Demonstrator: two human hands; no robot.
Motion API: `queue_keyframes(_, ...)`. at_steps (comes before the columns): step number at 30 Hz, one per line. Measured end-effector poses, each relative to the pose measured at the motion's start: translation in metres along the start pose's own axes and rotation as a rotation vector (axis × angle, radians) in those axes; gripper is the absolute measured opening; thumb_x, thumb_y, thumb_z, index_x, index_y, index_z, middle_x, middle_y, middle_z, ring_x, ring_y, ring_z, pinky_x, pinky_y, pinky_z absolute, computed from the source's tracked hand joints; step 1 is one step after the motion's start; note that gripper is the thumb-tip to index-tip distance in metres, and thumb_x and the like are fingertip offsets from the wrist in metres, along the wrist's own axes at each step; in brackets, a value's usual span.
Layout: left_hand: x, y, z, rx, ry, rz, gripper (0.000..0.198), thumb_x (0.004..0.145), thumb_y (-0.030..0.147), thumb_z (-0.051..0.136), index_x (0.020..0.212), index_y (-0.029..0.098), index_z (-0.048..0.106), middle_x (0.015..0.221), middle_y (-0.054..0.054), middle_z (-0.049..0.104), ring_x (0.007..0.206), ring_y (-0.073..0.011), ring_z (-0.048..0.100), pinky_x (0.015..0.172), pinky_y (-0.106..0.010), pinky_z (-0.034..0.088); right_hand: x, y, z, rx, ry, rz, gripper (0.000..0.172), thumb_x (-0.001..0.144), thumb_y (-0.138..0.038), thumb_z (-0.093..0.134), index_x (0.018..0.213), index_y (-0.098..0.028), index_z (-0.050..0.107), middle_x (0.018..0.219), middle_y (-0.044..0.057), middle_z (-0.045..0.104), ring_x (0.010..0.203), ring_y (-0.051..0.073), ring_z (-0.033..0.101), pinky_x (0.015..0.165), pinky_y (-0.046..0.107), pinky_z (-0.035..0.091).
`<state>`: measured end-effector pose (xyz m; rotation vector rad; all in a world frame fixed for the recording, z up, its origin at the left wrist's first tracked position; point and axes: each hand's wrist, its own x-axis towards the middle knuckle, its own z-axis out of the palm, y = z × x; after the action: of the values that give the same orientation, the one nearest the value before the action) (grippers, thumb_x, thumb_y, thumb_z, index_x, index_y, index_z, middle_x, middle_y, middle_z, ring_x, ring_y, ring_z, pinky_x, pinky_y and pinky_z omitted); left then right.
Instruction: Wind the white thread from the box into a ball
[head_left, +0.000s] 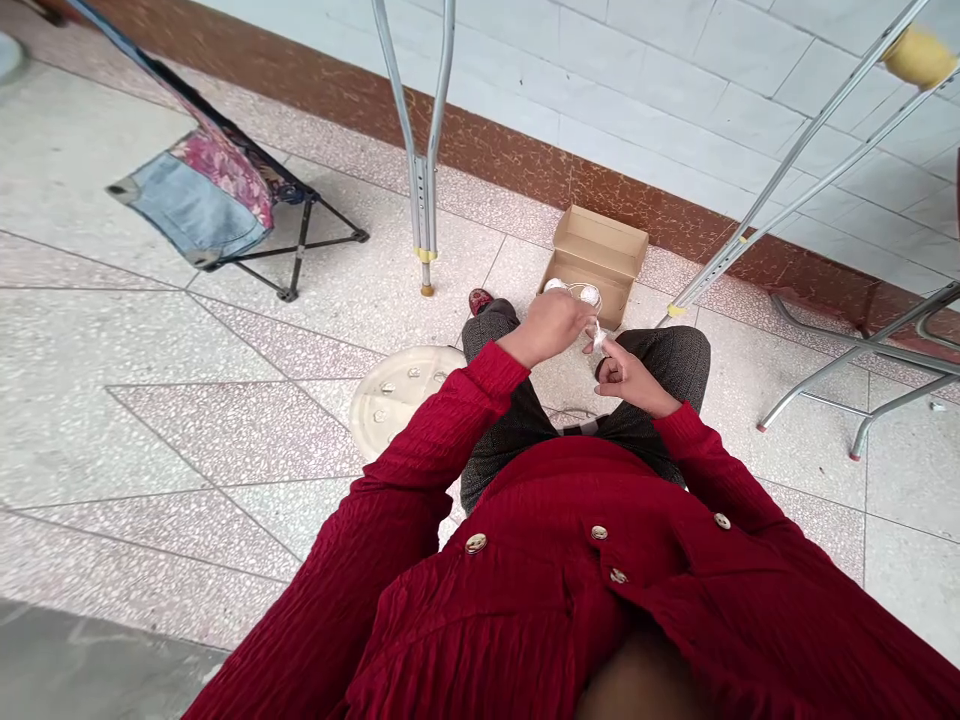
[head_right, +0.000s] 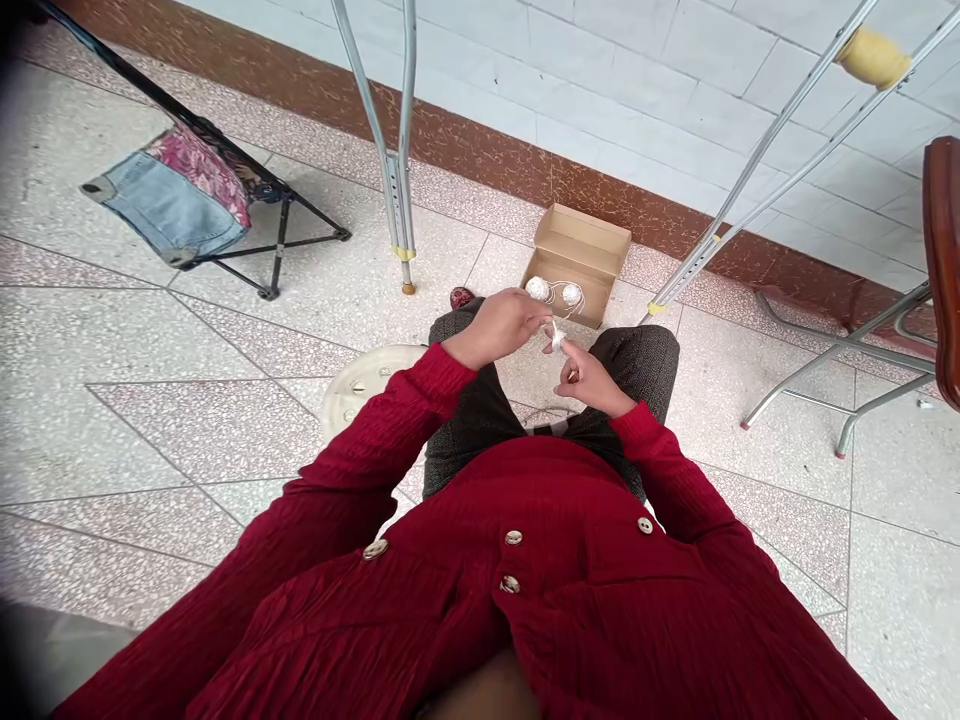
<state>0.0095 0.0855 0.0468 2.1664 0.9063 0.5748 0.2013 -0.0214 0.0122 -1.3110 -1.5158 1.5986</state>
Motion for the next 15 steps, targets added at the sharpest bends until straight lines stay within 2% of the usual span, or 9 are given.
queue_keyframes(2, 0.0, -0.009, 0.003, -0.114, -0.011, -0.049, 0.024, 0.089, 0.018, 0.056, 0.068, 0.016, 0.068, 0.066, -0.002, 0.065, 0.069, -0.0148, 0.059, 0.077, -0.028, 0.044, -0.004, -0.008, 0.002, 0.148, -0.026, -0.019, 0.094, 0.068, -0.018, 0.076, 0.153, -0.036, 0.038, 0.13, 0.003, 0.052, 0.069, 0.007, 0.048, 0.061, 0.023, 0.044)
queue_keyframes(4, -0.002, -0.016, 0.01, -0.282, -0.035, -0.091, 0.027, 0.091, 0.024, 0.055, 0.07, 0.015, 0.07, 0.064, -0.001, 0.066, 0.064, -0.0129, 0.058, 0.07, -0.026, 0.044, -0.006, -0.015, 0.003, 0.267, -0.041, -0.031, 0.09, 0.069, -0.02, 0.078, 0.15, -0.037, 0.043, 0.132, 0.003, 0.05, 0.071, 0.008, 0.048, 0.063, 0.023, 0.045)
queue_keyframes(7, -0.011, -0.019, 0.024, -0.596, -0.055, -0.152, 0.03, 0.09, 0.033, 0.06, 0.071, 0.013, 0.07, 0.061, -0.003, 0.066, 0.059, -0.0123, 0.057, 0.065, -0.026, 0.044, -0.008, -0.02, 0.006, 0.376, -0.048, -0.04, 0.08, 0.07, -0.018, 0.079, 0.143, -0.034, 0.051, 0.125, 0.002, 0.051, 0.073, 0.008, 0.048, 0.062, 0.023, 0.044)
queue_keyframes(10, -0.021, -0.017, 0.037, -0.853, -0.026, -0.222, 0.028, 0.083, 0.04, 0.07, 0.084, 0.012, 0.073, 0.061, -0.002, 0.065, 0.057, -0.0124, 0.057, 0.063, -0.027, 0.045, -0.008, -0.023, 0.008, 0.43, -0.043, -0.049, 0.065, 0.072, -0.02, 0.079, 0.133, -0.029, 0.061, 0.117, 0.003, 0.055, 0.073, 0.01, 0.047, 0.06, 0.023, 0.042)
queue_keyframes(15, -0.034, -0.008, 0.044, -1.02, 0.041, -0.287, 0.041, 0.077, 0.044, 0.078, 0.102, 0.011, 0.074, 0.067, -0.002, 0.066, 0.058, -0.0117, 0.056, 0.066, -0.029, 0.046, -0.006, -0.026, 0.01, 0.495, -0.022, -0.052, 0.04, 0.09, -0.035, 0.066, 0.128, -0.026, 0.064, 0.101, 0.005, 0.062, 0.067, 0.011, 0.046, 0.059, 0.025, 0.04)
